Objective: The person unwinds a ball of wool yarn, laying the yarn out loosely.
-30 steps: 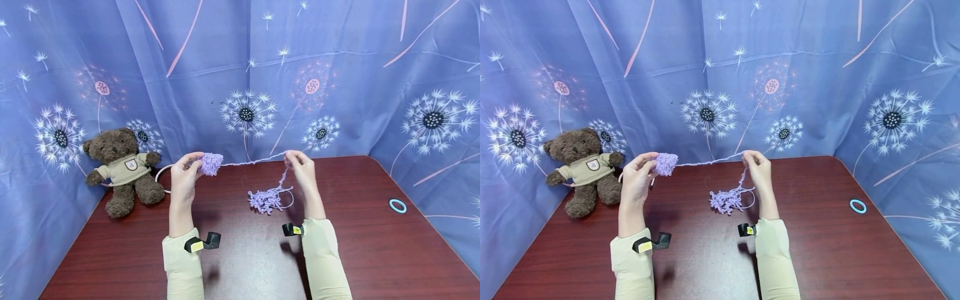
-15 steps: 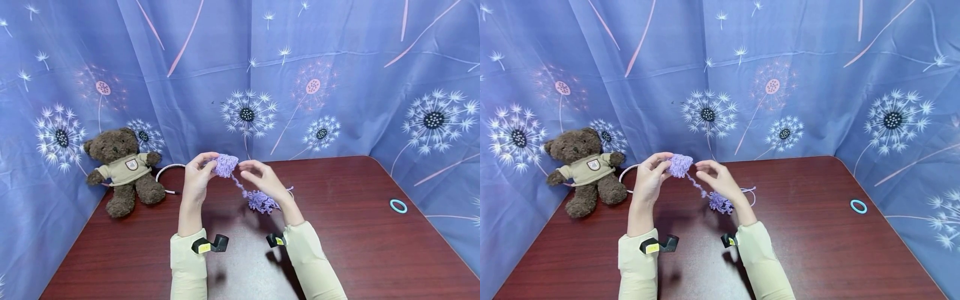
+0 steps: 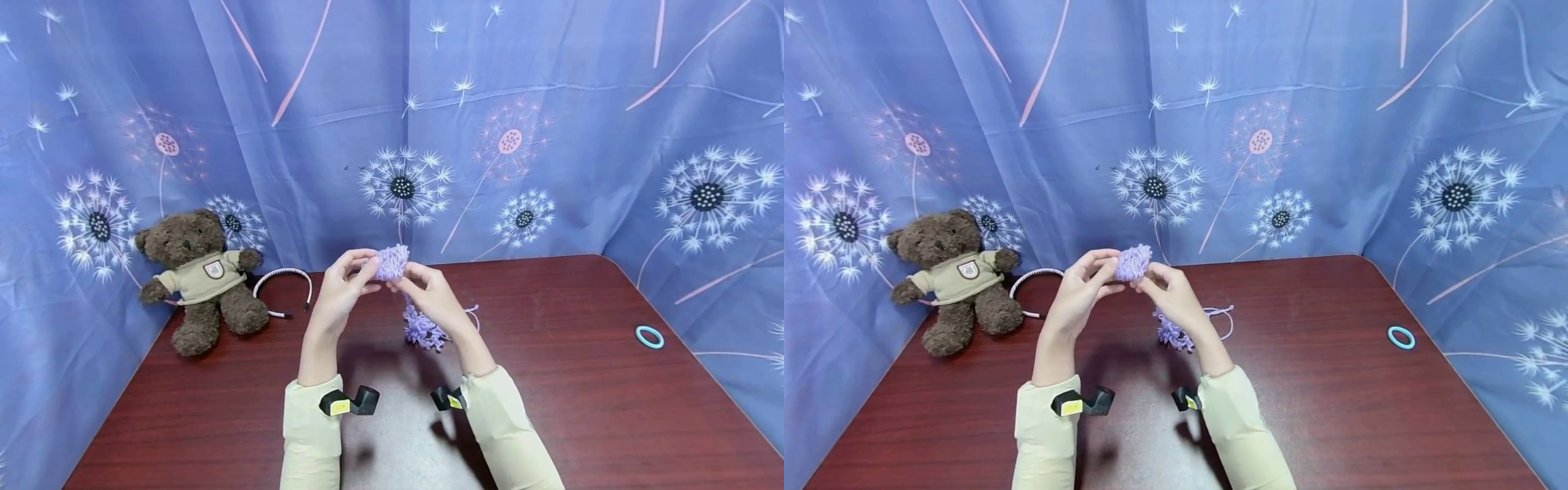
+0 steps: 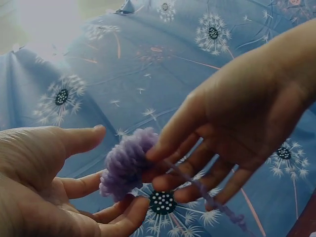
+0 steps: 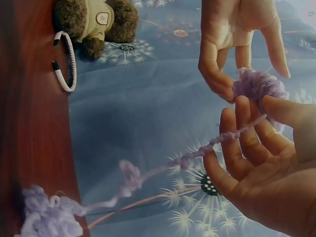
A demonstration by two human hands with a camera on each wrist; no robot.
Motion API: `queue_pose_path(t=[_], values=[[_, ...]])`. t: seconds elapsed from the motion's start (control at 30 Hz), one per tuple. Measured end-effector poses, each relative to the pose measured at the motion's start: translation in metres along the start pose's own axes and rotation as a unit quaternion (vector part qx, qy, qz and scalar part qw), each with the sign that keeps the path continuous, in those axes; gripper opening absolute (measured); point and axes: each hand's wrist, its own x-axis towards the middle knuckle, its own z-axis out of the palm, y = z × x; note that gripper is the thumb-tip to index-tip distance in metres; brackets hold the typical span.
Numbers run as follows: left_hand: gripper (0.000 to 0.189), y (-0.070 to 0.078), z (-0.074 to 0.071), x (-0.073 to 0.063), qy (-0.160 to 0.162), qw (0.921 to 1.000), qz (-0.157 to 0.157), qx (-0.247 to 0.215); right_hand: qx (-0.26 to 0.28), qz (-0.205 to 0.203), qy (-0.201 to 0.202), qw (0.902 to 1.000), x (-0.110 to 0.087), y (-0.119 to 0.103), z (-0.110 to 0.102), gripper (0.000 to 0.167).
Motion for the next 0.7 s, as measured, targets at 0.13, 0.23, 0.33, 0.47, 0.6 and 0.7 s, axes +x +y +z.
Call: queue_pose_path(t=[0.13,0.23,0.33,0.47,0.6,0.7], values=[[0.029,-0.0022,0.0031,0.0007,-0.011,0.9999,-0.008,0.007,0.003,0.006,0.006,1.0000,-0.0009,-0.0035,-0.0017,0.020],[0.030,-0.0020,0.0045,0.0001,-0.017,0.9997,-0.015,-0.007,0.002,0.005,0.005,1.0000,-0.0011,-0.0047,-0.0008,0.020],[0.031,-0.0010,0.0038,-0.0008,-0.036,0.9987,-0.031,-0.020,-0.003,0.003,0.005,1.0000,-0.0011,-0.0043,-0.0001,0.019],[0.039,0.0005,0.0023,-0.0019,-0.063,0.9969,-0.039,-0.027,-0.007,0.003,0.007,0.9999,-0.0008,-0.0026,-0.0011,0.019],[0.045,0.0018,0.0011,-0.0025,-0.062,0.9969,-0.021,-0.043,-0.013,0.001,0.018,0.9998,-0.0001,0.0003,-0.0031,0.019],[0.042,0.0024,-0.0012,-0.0022,-0.053,0.9972,-0.012,-0.050,-0.020,-0.004,0.036,0.9991,-0.0004,0.0010,-0.0060,0.020]])
